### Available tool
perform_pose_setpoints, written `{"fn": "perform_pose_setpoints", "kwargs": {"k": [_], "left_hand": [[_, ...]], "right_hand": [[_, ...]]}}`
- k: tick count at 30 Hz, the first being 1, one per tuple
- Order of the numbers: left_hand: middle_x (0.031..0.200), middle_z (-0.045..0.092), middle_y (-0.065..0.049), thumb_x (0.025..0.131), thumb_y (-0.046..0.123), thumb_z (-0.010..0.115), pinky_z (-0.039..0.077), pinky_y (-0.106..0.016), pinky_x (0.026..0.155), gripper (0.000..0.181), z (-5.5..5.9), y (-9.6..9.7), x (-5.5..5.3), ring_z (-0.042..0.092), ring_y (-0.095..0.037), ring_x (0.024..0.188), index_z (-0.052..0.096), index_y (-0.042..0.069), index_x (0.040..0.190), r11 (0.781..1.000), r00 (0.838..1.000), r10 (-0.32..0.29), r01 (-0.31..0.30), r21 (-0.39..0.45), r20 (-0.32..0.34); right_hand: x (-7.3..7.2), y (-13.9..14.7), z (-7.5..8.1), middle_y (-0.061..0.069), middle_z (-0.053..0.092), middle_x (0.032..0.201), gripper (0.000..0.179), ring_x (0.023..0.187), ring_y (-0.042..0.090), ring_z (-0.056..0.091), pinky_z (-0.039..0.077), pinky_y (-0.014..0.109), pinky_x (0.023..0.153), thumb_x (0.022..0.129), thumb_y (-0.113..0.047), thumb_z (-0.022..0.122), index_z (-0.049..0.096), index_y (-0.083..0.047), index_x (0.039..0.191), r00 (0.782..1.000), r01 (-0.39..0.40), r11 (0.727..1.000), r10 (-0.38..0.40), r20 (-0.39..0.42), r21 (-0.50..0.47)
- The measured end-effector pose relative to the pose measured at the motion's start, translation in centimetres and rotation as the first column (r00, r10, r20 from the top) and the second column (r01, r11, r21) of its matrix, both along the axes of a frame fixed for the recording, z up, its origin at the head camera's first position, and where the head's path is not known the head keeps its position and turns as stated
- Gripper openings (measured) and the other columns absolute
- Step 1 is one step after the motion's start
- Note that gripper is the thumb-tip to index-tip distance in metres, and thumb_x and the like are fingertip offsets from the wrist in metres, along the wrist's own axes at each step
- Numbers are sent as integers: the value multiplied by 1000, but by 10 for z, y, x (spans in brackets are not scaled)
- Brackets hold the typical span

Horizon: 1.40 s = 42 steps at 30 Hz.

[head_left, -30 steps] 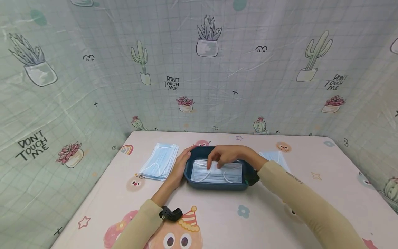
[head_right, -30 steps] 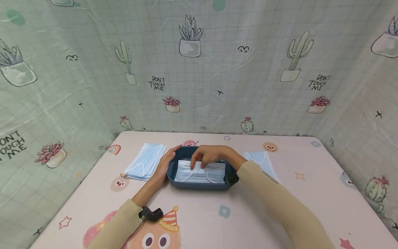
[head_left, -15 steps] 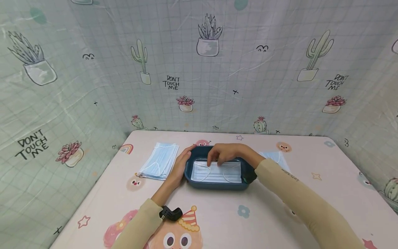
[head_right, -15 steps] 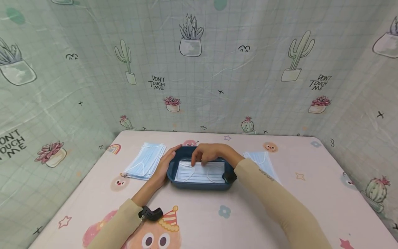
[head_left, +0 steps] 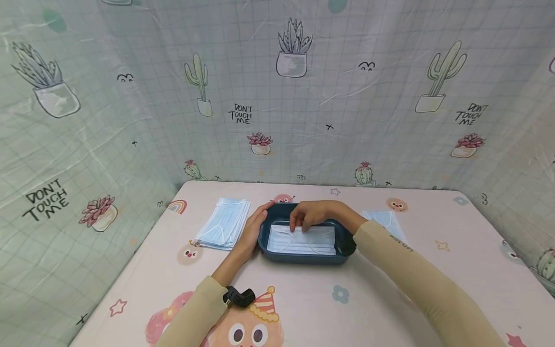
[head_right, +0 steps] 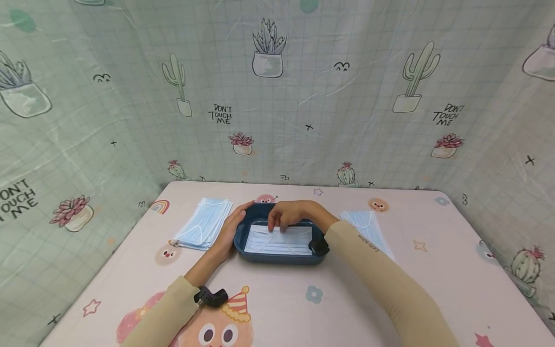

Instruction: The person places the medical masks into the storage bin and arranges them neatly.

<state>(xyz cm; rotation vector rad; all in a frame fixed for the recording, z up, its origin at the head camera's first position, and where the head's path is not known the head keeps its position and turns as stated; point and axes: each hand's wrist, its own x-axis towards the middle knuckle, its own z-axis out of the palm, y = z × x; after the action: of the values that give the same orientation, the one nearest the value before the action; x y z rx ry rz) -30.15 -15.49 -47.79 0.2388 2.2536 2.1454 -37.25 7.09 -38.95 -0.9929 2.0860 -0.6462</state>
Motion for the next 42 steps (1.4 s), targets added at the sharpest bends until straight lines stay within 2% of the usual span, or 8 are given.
{"fn": "perform_pose_setpoints", "kwargs": {"k": [4,8,17,22,25,31,36,42], "left_hand": [[164,43,1,112,30,32,15,-51,132,47,0,0,0,28,-23,158,47,19,155,1000,1000,-10,10,-5,-3],[165,42,0,113,31,32,14,-52,132,48,-1,-1,0,28,-24,159,45,17,157,1000,1000,-14,14,-7,0],[165,41,1,113,32,33,13,-52,132,47,-1,-1,2,26,-24,159,46,20,157,1000,1000,-19,19,-10,1],[166,40,1,113,33,32,12,-54,132,47,-1,-1,1,25,-25,160,47,24,156,1000,1000,-21,21,-3,7],[166,39,1,112,33,32,12,-54,132,47,0,-1,1,25,-25,160,46,22,156,1000,1000,-22,22,-1,2],[166,40,3,113,33,32,12,-52,132,48,0,-1,0,25,-23,160,45,21,157,1000,1000,-22,22,-17,-6],[166,40,4,113,34,32,12,-52,133,48,0,-2,1,25,-22,160,45,23,157,999,1000,-23,23,-26,-1],[166,40,2,113,34,32,13,-52,132,47,2,-1,1,25,-23,160,46,24,156,1000,1000,-21,21,-15,0]], "right_hand": [[0,1,-1,5,56,91,29,83,13,51,43,23,72,85,11,65,72,-1,111,1000,-8,1000,7,10,25],[-1,2,0,6,59,94,29,85,12,52,44,22,74,86,11,64,73,0,112,1000,-8,1000,8,-2,28],[-2,0,-3,4,66,102,30,90,14,54,47,23,80,87,8,65,75,-3,113,1000,8,1000,-7,-27,29],[-2,-1,-2,6,62,97,34,86,13,53,44,23,76,87,10,64,74,-3,116,999,0,1000,1,-40,12],[-3,-1,-1,7,62,98,35,85,13,53,44,23,75,86,11,64,74,-3,117,999,-7,1000,7,-47,0],[-2,1,3,11,69,110,35,92,15,57,50,23,79,87,9,64,73,-3,119,998,9,1000,-9,-58,8],[0,3,5,11,70,111,35,93,16,59,54,25,74,89,6,63,73,-5,120,997,38,999,-36,-64,23],[-1,3,6,11,71,107,40,90,17,60,53,25,75,84,17,60,74,-4,114,996,38,999,-37,-75,7]]}}
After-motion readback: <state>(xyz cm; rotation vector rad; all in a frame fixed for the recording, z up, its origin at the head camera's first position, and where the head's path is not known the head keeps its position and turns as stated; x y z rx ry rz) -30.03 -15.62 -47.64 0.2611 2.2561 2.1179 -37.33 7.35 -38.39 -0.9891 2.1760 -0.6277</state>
